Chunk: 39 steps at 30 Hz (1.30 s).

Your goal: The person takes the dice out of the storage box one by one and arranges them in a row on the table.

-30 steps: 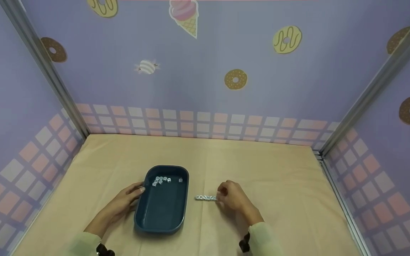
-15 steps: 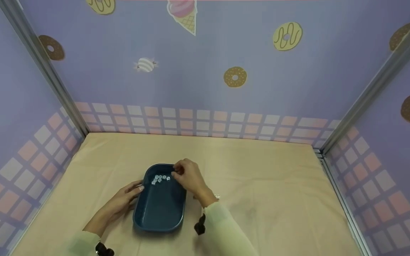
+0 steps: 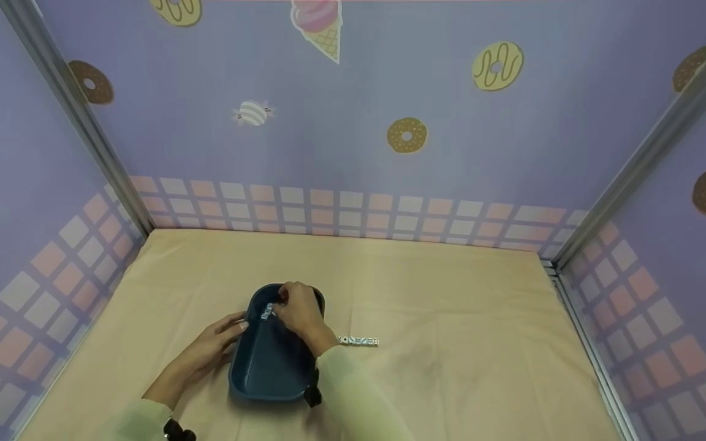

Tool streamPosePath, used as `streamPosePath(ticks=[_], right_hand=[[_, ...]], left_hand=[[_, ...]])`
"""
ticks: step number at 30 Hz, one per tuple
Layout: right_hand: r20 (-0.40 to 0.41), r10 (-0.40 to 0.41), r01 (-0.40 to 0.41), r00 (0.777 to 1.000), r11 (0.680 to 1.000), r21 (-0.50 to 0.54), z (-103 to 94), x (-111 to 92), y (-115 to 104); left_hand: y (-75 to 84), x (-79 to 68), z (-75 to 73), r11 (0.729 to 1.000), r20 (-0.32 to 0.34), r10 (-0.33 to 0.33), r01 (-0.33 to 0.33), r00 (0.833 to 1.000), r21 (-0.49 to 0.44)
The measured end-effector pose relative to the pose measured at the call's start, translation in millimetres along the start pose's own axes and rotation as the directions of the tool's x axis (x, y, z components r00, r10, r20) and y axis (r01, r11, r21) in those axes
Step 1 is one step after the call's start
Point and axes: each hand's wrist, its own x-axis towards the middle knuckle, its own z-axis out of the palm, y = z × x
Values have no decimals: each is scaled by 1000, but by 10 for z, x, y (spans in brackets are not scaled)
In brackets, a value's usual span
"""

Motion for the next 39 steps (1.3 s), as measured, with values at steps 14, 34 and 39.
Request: streamPosePath(ticks=[14, 34, 39], right_hand=[[-75, 15, -23, 997, 995, -99, 105, -20, 74], [57, 8, 8, 998, 964, -267, 175, -34, 86], [46, -68, 75, 997, 981, -177, 93, -68, 48]], left_hand=[[15, 6, 9, 1000, 23, 25, -25, 999, -6], [12, -22, 7, 1000, 8, 21, -21, 1000, 5], [-6, -39, -28, 1000, 5, 21, -21, 1000, -3]])
